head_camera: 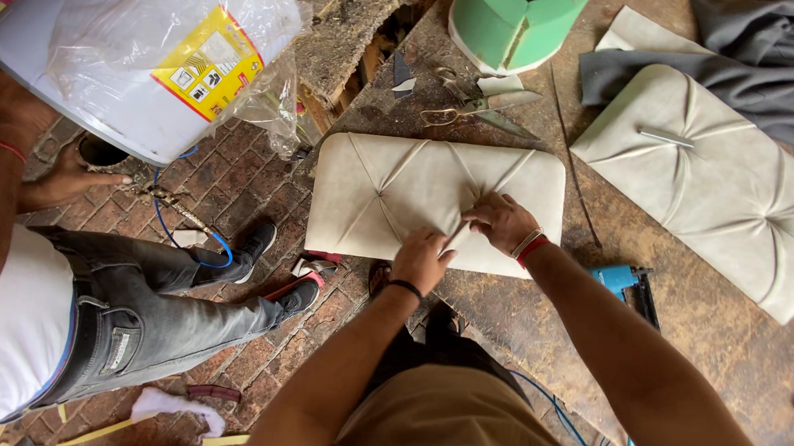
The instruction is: The person staples fabric onto a rectangular cushion frame using a pneumatic staple gun, trims excess fabric with scissors, and smooths the surface. They then place a yellow foam pad on the workbench and position a gray fabric piece over it.
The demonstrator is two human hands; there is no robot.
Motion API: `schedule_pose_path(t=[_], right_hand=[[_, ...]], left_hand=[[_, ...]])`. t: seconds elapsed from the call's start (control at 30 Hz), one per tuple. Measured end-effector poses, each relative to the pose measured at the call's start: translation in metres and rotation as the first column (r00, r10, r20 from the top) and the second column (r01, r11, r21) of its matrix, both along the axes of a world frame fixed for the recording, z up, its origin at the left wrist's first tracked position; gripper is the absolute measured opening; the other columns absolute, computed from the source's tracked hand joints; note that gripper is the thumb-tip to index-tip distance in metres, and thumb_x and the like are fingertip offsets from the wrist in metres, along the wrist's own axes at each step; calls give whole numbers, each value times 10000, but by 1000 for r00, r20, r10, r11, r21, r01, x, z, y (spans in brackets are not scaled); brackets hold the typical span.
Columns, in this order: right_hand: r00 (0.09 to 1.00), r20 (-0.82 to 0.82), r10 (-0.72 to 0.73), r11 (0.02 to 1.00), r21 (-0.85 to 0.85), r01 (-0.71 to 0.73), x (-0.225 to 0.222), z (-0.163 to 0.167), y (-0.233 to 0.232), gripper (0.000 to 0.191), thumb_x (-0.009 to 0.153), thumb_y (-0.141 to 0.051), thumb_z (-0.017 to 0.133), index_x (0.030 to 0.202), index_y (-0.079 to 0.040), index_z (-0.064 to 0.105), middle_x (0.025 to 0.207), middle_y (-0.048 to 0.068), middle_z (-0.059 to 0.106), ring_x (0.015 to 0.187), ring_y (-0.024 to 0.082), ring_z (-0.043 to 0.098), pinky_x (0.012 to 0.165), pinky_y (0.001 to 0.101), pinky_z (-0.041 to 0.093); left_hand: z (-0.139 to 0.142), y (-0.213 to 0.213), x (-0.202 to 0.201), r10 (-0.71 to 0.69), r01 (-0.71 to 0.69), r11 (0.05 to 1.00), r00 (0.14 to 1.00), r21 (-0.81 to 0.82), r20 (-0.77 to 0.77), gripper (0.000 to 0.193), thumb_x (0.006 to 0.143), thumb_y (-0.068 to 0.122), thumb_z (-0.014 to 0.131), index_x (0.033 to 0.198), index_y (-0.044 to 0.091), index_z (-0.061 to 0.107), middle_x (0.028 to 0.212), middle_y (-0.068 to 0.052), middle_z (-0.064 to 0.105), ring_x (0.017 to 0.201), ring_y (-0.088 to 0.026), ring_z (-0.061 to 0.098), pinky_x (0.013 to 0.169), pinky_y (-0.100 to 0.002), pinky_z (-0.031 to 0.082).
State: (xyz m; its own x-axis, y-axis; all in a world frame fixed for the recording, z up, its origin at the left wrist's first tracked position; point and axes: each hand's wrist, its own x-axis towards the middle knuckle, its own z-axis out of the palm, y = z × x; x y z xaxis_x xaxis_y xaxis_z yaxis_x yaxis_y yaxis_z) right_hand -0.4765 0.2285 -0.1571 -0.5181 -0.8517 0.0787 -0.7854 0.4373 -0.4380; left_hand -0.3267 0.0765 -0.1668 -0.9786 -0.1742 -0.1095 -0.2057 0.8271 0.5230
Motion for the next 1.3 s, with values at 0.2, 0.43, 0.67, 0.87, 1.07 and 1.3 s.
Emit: schedule_pose_path(t=[0.2, 0.43, 0.67, 0.87, 1.07, 1.3], right_hand=[[993, 67, 100, 993, 54, -103, -18, -1, -16, 55, 903, -172, 749, 869, -131, 735, 944, 23, 640, 1025, 225, 596, 1049, 365, 507], [980, 190, -52, 988, 154, 23, -15, -3, -26, 140, 876, -204, 752, 982, -124, 707, 1130, 46, 623, 1152, 259, 589, 1102, 427, 455], [953, -27, -301, 952, 44, 302, 35, -19, -18, 573, 995, -370, 642, 1524, -185, 521, 1566, 91, 497, 1390, 315, 494, 1168, 450, 397], [975, -122, -183, 937, 278, 211, 57, -23, -14, 806, 997, -627, 430, 1646, -205, 209, 1711, 115, 152, 1572, 303, 117, 1269, 465, 104], [984, 11, -177, 923, 350, 162, 49, -18, -8, 853, 943, -655, 454, 1635, -249, 165, 1713, 76, 95, 1568, 289, 75, 1253, 446, 75], [971, -21, -237, 898, 378, 227, 54, -17, -18, 1078, 904, -709, 521, 1610, -39, 57, 1686, 165, 106, 1560, 308, 62, 1249, 432, 79]], left_hand=[[14, 17, -33, 216, -236, 970, 950, 63, 227, 204, 932, 261, 736, 967, 59, 738, 1064, -109, 692, 1043, -267, 646, 902, -437, 525], [-1, -8, 5, 235, -233, 969, 972, 79, -21, 229, 911, 93, 683, 1137, 85, 718, 1170, -95, 699, 1142, -263, 634, 1032, -409, 517], [8, -68, 84, 293, -281, 943, 955, -177, 46, 816, 821, 193, 760, 1535, 89, 377, 1542, -172, 378, 1437, -355, 345, 1169, -515, 324], [8, -81, 76, 484, -492, 858, 871, -149, -85, 621, 898, 189, 732, 1445, 59, 467, 1516, -169, 431, 1407, -363, 412, 1132, -539, 374], [8, -107, 67, 620, -623, 781, 782, -34, -65, 332, 921, 114, 694, 1243, 60, 635, 1304, -128, 599, 1227, -303, 585, 1013, -435, 542], [5, -120, 79, 333, -345, 923, 938, -172, -96, 488, 869, 174, 733, 1300, -2, 587, 1362, -167, 545, 1307, -321, 513, 1064, -468, 456]])
